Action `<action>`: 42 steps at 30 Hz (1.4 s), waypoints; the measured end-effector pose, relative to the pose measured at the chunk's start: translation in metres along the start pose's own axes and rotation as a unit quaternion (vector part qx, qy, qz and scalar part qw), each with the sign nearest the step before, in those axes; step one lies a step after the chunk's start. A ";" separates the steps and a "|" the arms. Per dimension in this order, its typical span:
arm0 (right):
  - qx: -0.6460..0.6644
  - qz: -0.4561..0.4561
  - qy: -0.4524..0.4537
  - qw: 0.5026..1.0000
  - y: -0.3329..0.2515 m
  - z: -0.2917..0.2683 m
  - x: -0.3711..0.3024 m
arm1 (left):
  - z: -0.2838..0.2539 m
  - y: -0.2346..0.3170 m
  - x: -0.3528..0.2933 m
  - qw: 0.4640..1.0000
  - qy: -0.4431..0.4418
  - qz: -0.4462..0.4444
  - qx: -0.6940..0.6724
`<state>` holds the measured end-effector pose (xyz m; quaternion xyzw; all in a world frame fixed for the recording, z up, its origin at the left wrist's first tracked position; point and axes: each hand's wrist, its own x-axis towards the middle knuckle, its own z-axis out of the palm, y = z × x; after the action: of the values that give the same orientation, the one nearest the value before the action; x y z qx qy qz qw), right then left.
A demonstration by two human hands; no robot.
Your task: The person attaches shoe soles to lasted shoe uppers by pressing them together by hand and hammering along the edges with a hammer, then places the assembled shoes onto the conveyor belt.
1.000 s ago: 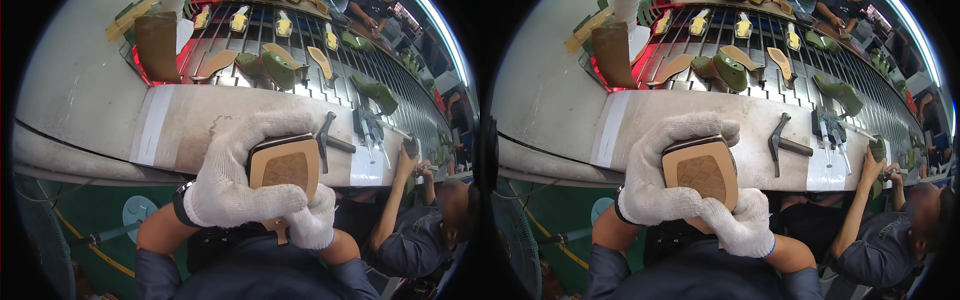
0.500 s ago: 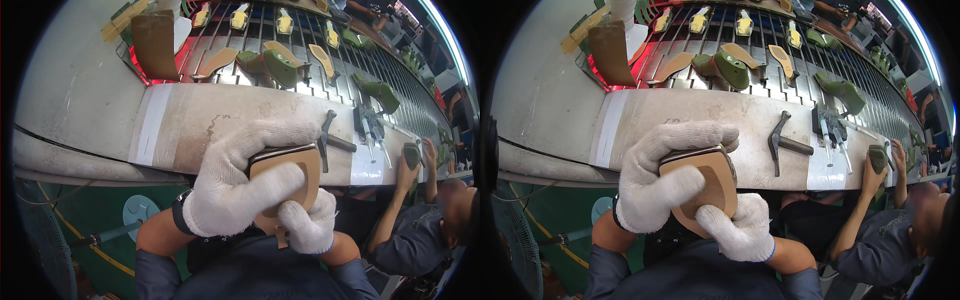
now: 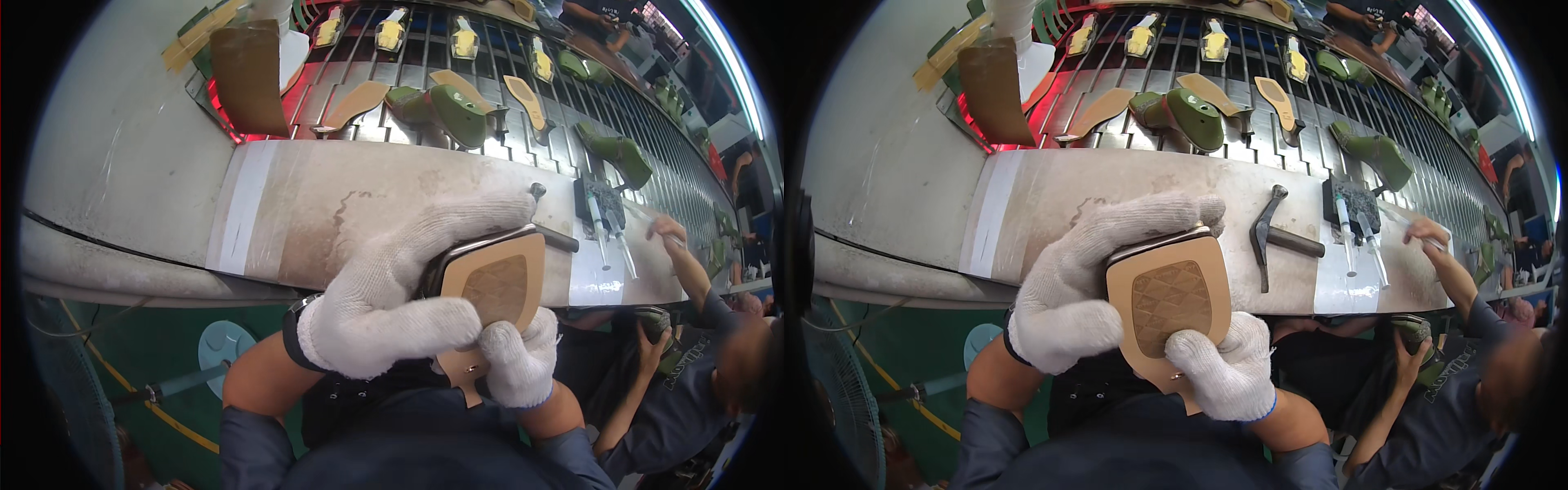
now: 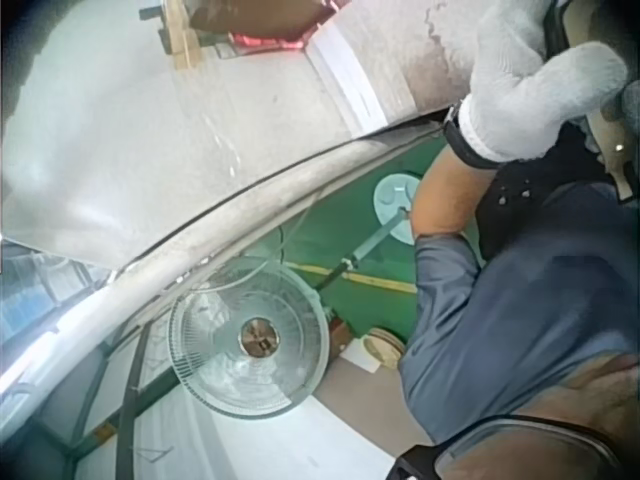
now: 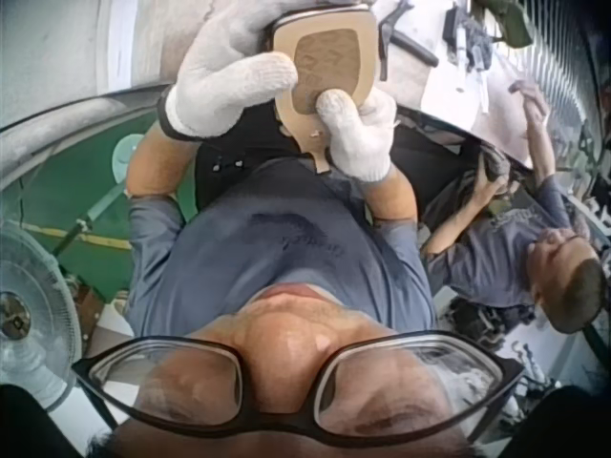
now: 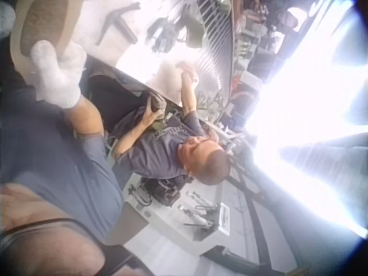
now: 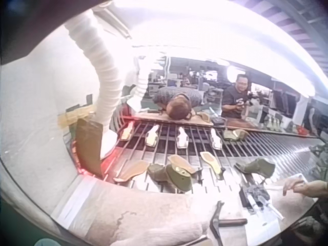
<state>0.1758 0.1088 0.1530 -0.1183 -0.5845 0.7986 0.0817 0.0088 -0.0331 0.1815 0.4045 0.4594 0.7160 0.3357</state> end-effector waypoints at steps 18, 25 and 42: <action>-0.160 -0.146 -0.041 0.975 0.022 0.018 0.008 | 0.009 0.039 -0.002 0.988 0.107 -0.101 0.056; -0.210 -0.085 -0.067 0.972 -0.009 0.015 0.015 | 0.004 0.053 0.030 0.977 0.091 -0.137 0.135; -0.029 -0.043 0.045 0.998 -0.020 -0.009 0.067 | -0.050 -0.039 0.076 0.994 -0.023 0.110 -0.003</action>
<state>0.1142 0.1408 0.1637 -0.1309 -0.6077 0.7708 0.1390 -0.0657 0.0258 0.1532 0.4684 0.4021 0.7403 0.2664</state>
